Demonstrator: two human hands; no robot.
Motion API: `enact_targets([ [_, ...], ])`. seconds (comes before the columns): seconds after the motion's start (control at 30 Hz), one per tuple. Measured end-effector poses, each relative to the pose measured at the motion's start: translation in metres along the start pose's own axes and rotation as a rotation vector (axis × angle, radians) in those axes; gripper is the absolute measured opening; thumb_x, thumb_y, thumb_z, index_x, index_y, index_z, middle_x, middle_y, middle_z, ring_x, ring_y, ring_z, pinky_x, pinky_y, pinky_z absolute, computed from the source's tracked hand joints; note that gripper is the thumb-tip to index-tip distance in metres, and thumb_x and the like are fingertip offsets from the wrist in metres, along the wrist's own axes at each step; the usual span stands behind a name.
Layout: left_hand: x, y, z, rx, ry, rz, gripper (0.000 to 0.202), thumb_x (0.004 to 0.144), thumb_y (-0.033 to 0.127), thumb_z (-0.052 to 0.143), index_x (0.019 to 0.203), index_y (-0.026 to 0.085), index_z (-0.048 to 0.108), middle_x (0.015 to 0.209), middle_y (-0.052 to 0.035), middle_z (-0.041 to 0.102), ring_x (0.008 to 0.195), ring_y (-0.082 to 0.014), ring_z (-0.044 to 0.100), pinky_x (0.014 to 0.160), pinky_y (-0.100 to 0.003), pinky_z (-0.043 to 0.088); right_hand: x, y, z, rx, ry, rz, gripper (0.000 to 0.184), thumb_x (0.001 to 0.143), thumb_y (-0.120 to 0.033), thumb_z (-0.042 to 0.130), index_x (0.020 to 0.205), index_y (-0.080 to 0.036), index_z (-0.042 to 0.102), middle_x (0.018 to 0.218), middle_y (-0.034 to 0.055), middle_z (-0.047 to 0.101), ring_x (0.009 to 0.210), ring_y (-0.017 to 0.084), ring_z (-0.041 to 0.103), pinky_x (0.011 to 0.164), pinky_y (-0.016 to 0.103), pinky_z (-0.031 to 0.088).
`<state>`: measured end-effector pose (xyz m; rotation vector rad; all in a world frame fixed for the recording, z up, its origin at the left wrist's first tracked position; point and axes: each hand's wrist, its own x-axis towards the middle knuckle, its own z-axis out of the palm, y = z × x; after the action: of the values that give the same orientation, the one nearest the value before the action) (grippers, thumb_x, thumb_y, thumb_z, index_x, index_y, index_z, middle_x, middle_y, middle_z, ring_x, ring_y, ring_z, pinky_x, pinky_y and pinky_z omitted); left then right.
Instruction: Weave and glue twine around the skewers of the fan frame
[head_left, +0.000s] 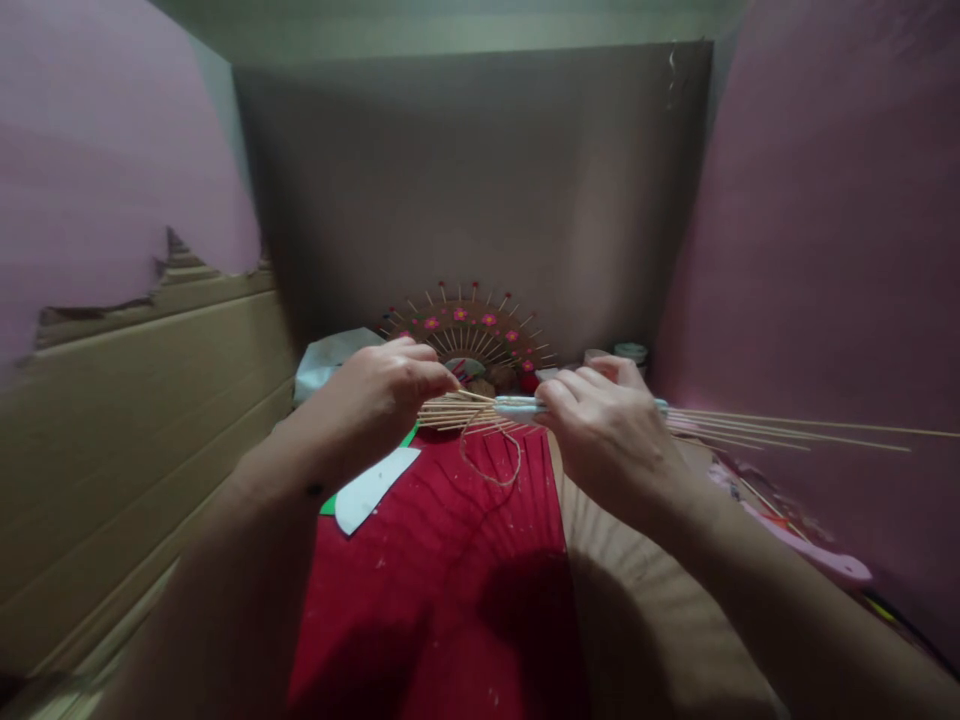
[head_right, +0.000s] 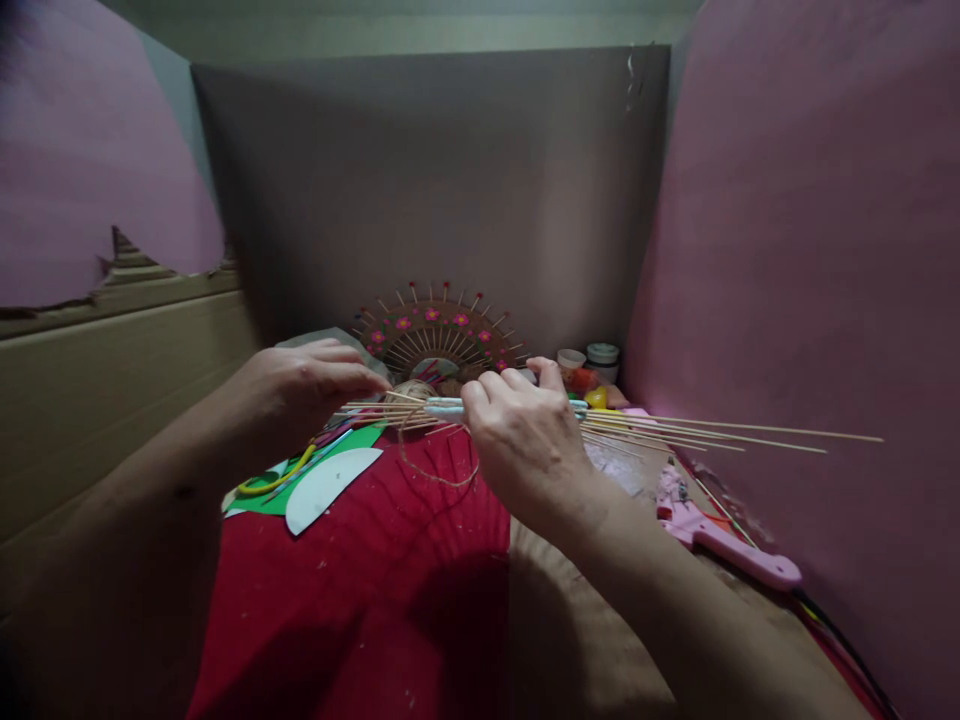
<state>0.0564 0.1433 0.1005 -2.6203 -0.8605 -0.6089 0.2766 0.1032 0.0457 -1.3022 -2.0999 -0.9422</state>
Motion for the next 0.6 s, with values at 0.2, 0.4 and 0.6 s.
enact_targets([
  [0.2, 0.0033, 0.0049, 0.0024, 0.016, -0.045, -0.02, 0.028, 0.087, 0.015, 0.044, 0.083, 0.02, 0.071, 0.076, -0.0027, 0.063, 0.072, -0.0131, 0.051, 0.064, -0.025, 0.035, 0.0006, -0.0006, -0.0018, 0.004, -0.02, 0.011, 0.008, 0.083, -0.011, 0.05, 0.079, -0.016, 0.056, 0.077, 0.0029, 0.059, 0.077, 0.021, 0.056, 0.09, 0.039, 0.03],
  [0.4, 0.0054, 0.0088, 0.0019, 0.034, -0.073, -0.04, 0.03, 0.084, 0.013, 0.041, 0.081, 0.019, 0.07, 0.075, -0.0037, 0.062, 0.073, -0.0138, 0.05, 0.065, -0.026, 0.035, 0.0005, -0.0011, -0.0014, 0.001, -0.007, -0.001, 0.01, 0.084, -0.01, 0.049, 0.078, -0.016, 0.055, 0.076, 0.0031, 0.06, 0.076, 0.02, 0.055, 0.09, 0.038, 0.029],
  [0.6, 0.006, 0.0093, 0.003, 0.006, -0.105, -0.07, 0.028, 0.082, 0.011, 0.042, 0.075, 0.018, 0.069, 0.074, -0.0042, 0.06, 0.071, -0.0141, 0.05, 0.063, -0.026, 0.035, 0.0013, -0.0009, 0.0001, -0.015, 0.022, 0.009, 0.011, 0.084, -0.009, 0.049, 0.078, -0.015, 0.056, 0.073, 0.0028, 0.058, 0.072, 0.018, 0.053, 0.09, 0.037, 0.028],
])
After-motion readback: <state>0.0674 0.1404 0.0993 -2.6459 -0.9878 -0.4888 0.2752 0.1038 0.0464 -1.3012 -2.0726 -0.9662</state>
